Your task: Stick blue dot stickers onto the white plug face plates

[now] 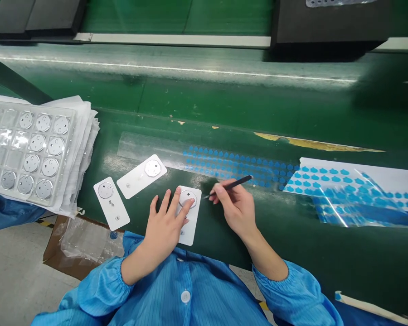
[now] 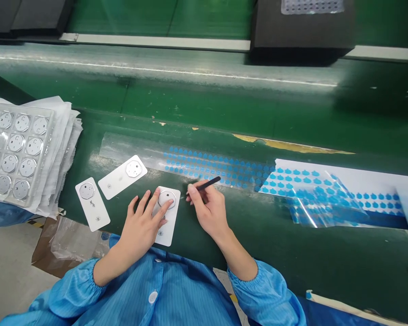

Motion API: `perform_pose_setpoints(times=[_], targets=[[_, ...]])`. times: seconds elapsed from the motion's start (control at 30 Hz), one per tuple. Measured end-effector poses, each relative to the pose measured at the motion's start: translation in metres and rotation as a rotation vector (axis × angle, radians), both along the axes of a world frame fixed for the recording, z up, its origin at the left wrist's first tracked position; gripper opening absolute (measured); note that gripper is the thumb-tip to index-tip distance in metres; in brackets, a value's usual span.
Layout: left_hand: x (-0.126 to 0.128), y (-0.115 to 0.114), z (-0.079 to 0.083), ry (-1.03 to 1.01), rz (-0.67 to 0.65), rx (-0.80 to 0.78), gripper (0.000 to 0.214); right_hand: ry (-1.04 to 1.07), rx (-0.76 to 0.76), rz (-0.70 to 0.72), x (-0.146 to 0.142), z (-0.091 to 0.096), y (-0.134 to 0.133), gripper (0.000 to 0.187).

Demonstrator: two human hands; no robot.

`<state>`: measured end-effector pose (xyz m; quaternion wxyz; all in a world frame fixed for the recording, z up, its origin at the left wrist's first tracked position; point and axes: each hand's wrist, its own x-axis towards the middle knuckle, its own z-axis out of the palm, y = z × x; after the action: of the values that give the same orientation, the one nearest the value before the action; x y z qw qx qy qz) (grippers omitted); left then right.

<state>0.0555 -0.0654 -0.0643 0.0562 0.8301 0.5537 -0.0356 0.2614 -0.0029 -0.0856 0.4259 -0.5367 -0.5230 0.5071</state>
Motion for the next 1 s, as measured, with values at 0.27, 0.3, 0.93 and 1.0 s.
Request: perform_pose_setpoints(times=[0.27, 0.3, 0.93, 1.0], targets=[[-0.005, -0.008, -0.014, -0.026, 0.011, 0.067, 0.056, -0.406, 0.364, 0.122, 0.000, 0.000, -0.030, 0.019], [-0.007, -0.010, -0.017, -0.044, 0.021, 0.071, 0.057, -0.449, 0.365, 0.137, -0.002, -0.002, -0.034, 0.020], [-0.007, -0.009, -0.031, -0.201, 0.161, 0.188, 0.083, -0.628, 0.128, 0.005, -0.049, 0.004, -0.040, 0.046], [-0.003, -0.006, -0.033, -0.260, 0.178, 0.186, 0.079, -0.640, 0.068, -0.033, -0.054, 0.006, -0.037, 0.049]])
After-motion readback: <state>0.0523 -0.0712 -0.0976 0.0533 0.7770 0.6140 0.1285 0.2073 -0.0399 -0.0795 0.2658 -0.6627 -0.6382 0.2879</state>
